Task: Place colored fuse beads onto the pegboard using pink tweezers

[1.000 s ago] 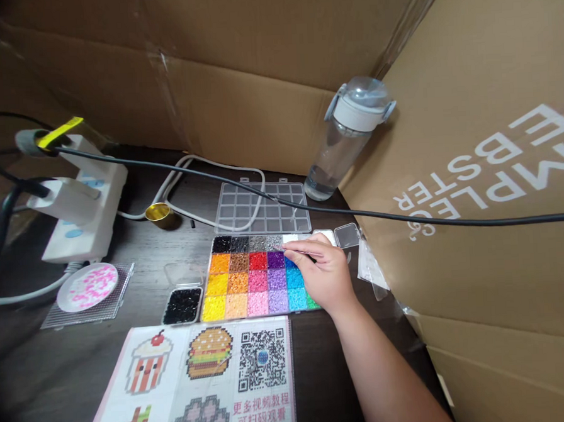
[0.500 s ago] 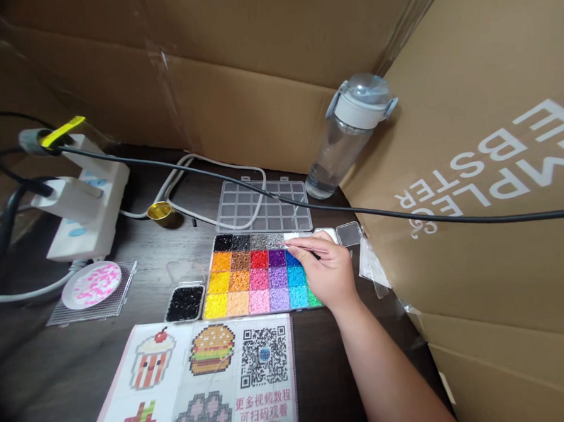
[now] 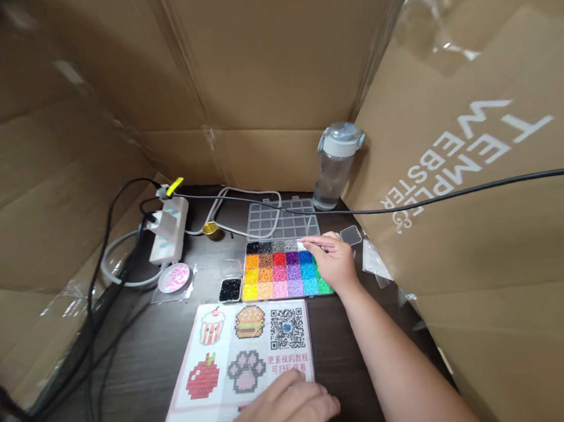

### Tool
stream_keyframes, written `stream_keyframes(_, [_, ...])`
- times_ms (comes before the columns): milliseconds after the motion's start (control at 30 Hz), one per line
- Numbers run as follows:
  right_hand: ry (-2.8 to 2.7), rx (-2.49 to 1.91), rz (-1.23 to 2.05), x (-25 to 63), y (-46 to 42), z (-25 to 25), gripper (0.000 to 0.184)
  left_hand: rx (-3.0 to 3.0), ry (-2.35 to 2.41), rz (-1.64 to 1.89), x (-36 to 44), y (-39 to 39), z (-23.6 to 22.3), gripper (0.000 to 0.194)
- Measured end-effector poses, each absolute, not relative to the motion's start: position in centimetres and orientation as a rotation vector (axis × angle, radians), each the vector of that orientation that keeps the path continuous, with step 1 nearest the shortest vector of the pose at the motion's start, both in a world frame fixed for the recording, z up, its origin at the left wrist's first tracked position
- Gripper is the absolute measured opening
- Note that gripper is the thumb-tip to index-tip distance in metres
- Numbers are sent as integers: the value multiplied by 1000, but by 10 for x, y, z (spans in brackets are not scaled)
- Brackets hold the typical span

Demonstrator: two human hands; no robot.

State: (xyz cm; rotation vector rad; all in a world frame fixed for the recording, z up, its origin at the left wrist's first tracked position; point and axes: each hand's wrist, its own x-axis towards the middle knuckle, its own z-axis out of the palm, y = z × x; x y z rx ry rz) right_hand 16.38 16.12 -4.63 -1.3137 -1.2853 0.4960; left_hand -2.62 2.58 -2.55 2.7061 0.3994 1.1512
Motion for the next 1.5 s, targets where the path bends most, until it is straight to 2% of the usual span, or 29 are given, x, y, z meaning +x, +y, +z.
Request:
stream_keyframes(67, [-1244,-1301,505,165,162,-46,13,2644,469,1120,-30,35,5,19])
stream_keyframes(100, [-1232,-1293,505,165,162,-45,13,2708,334,1084,-32,40,20,16])
stream_keyframes(200, [-1204,-1280,490,165,162,-43,14,2618,472,1109,-42,63,50,24])
stream_keyframes(267, [-1190,-1276,485,166,161,-42,15,2483,623,1216,-52,82,53,31])
stream_keyframes(400, [-1168,-1255,488,166,158,-43,18,1991,979,1531,-79,127,38,18])
stream_keyframes(500, [-1141,-1243,482,167,156,-45,20,1532,1208,1785,-102,157,26,17])
stream_keyframes(600, [-1127,-1242,488,169,154,-46,22,1344,1377,1814,-119,174,14,16])
stream_keyframes(867, [-1051,-1235,537,170,146,-41,22,1573,1449,1625,-130,174,-14,20])
stream_keyframes(1300, [-799,-1088,583,166,111,-22,22,1629,1538,1556,-128,174,-9,27])
stream_keyframes(1500, [-800,-1042,673,159,69,-22,22,1575,1436,1540,-123,176,-16,47])
